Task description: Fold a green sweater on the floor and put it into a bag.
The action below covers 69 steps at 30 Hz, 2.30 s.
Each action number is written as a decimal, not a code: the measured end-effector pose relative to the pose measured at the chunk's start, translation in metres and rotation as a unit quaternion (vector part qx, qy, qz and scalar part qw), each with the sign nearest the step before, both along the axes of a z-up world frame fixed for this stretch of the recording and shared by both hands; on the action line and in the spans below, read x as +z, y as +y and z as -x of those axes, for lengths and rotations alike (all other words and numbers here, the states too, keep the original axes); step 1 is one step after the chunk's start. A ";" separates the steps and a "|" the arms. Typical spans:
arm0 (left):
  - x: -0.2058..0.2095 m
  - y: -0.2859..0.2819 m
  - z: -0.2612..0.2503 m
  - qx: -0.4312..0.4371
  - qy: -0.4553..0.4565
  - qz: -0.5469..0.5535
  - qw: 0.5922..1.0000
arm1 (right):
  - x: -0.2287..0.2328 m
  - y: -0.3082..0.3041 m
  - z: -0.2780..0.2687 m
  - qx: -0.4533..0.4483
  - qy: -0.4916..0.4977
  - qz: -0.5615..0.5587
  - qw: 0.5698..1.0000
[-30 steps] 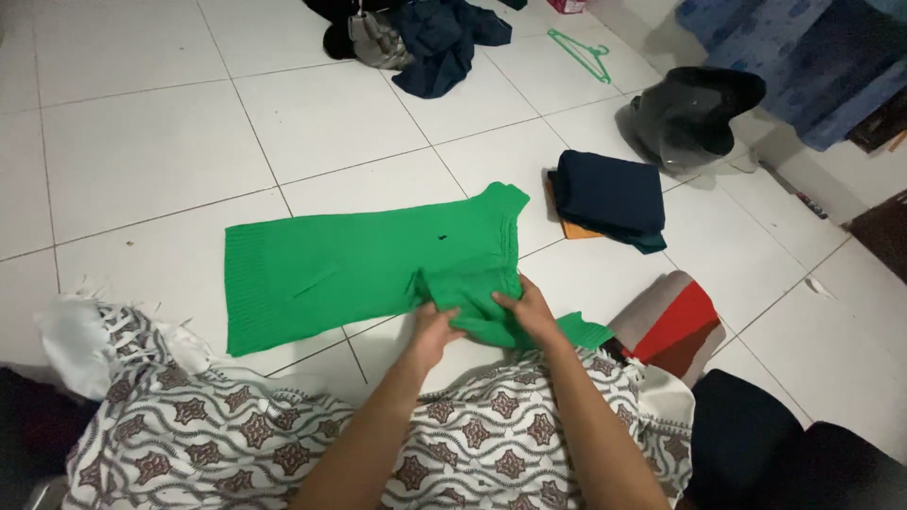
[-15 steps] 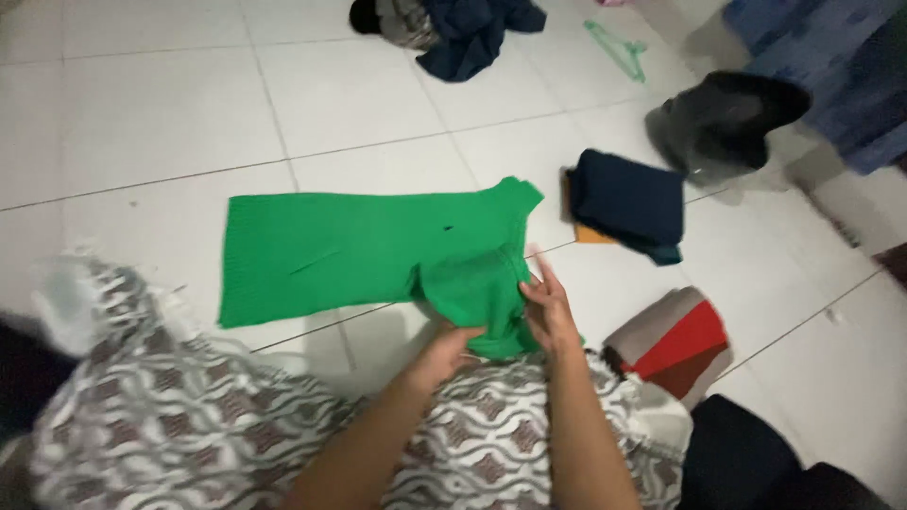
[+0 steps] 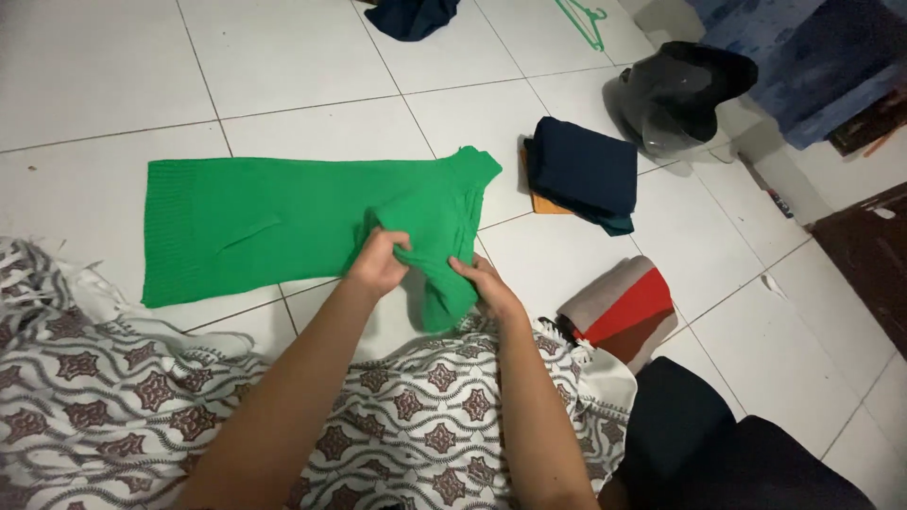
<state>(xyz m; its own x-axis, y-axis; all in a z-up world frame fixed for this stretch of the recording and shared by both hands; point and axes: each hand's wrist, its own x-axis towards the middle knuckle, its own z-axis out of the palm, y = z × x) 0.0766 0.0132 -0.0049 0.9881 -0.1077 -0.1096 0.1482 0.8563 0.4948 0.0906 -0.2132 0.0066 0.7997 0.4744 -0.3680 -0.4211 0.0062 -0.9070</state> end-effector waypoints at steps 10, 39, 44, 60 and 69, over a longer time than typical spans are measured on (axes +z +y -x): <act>0.034 -0.056 0.076 -0.037 0.144 -0.346 0.927 | 0.071 0.012 0.046 -0.086 -0.050 -0.026 0.995; 0.076 -0.041 0.159 0.022 0.124 -0.279 0.952 | 0.184 0.043 0.156 -0.186 -0.168 0.099 0.963; 0.108 -0.024 0.160 0.109 0.072 -0.325 0.937 | 0.191 0.066 0.150 -0.174 -0.209 0.033 0.962; 0.066 -0.115 0.247 -0.049 -0.087 -0.175 0.979 | 0.124 -0.031 0.154 -0.314 0.090 -0.092 0.941; 0.105 -0.135 0.272 -0.149 0.237 -0.257 0.925 | 0.097 -0.070 0.155 -0.205 -0.042 0.233 0.950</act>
